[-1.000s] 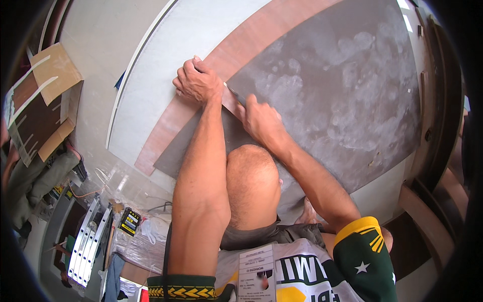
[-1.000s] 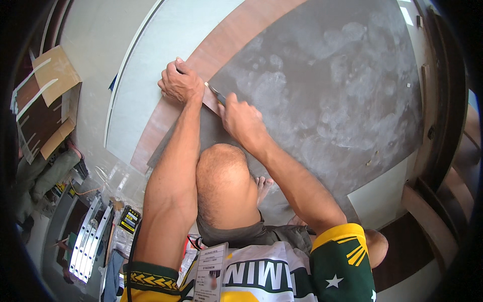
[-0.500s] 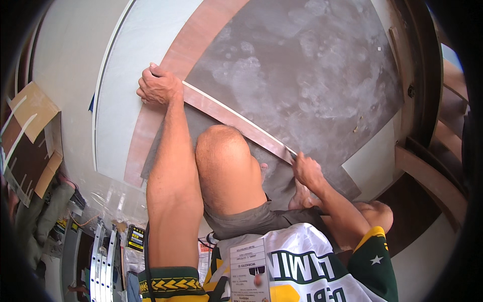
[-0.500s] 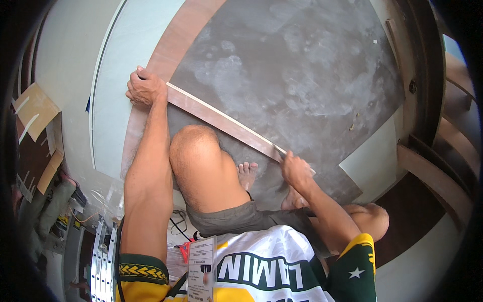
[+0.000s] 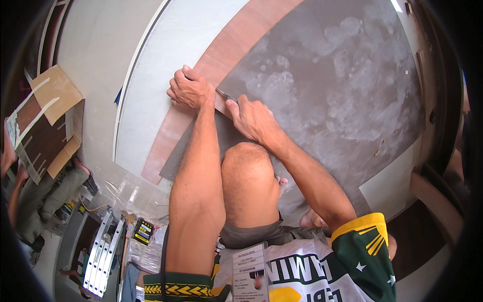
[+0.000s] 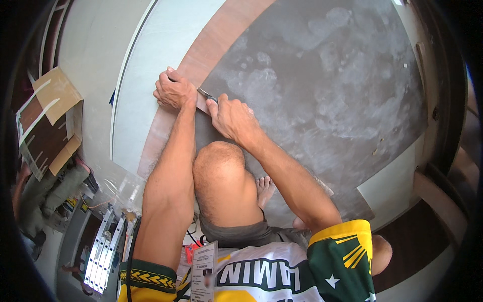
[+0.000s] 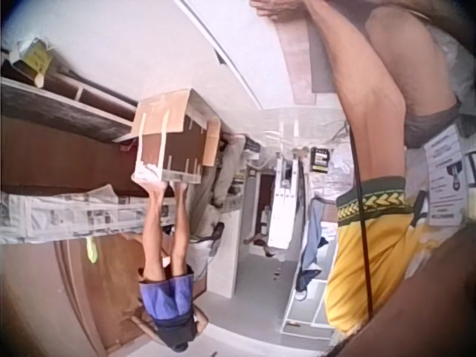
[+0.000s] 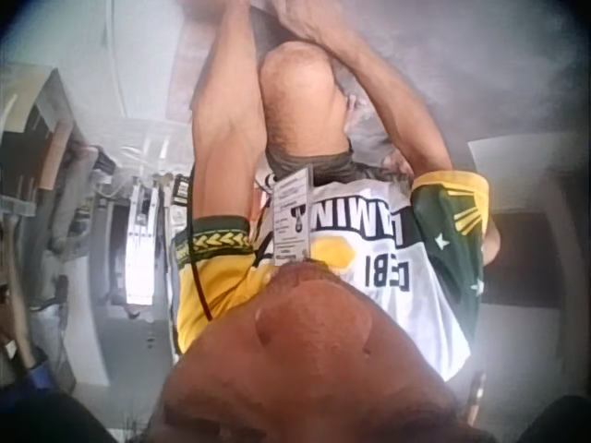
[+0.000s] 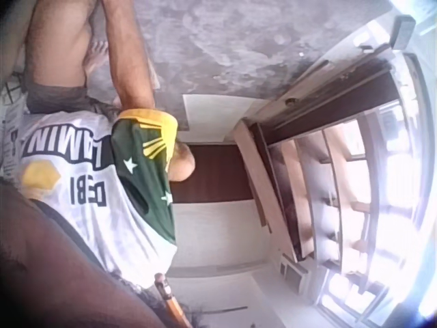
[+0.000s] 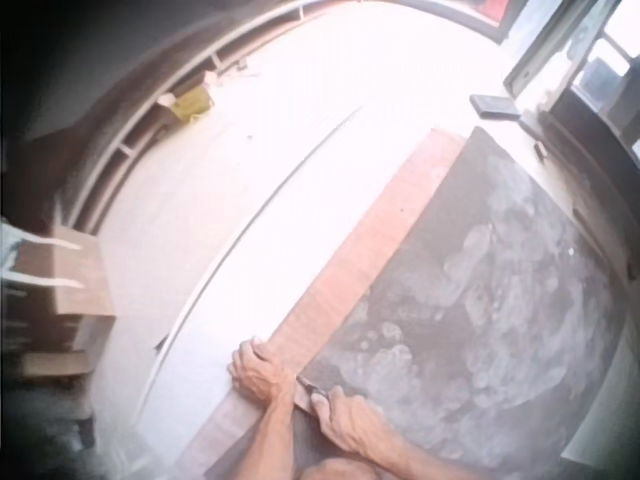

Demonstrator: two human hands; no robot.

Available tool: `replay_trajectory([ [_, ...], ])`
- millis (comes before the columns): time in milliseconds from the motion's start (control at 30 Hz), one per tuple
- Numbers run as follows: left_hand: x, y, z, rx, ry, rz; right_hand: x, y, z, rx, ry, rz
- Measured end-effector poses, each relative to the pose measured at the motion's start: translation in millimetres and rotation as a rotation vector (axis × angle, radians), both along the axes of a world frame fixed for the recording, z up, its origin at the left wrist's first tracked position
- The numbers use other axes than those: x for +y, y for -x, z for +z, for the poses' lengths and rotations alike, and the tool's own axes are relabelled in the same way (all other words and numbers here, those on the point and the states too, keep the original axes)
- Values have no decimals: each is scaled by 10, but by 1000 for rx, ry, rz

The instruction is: The person uses a utility knife and a straight edge to score and cut a large sheet of laminate flooring. They repeatedly score the material along the straight edge, snap the sheet to separate the pieces, and then lift and move the cut sections.

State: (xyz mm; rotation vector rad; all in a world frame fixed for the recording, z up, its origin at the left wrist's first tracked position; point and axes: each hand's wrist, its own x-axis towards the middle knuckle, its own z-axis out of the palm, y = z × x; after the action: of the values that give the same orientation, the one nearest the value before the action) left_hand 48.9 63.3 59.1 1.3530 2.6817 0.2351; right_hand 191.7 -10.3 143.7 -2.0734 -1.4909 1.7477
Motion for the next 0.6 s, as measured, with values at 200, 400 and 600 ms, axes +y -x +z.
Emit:
replay_trajectory([
  [200,10,-31,39,-15,23,-3,52,6,-6,-40,37,11],
  [400,-2,-23,33,-29,25,-10,27,-20,35,-50,50,45],
  [600,-22,-41,51,-10,15,-38,-776,-460,161,-181,153,51],
])
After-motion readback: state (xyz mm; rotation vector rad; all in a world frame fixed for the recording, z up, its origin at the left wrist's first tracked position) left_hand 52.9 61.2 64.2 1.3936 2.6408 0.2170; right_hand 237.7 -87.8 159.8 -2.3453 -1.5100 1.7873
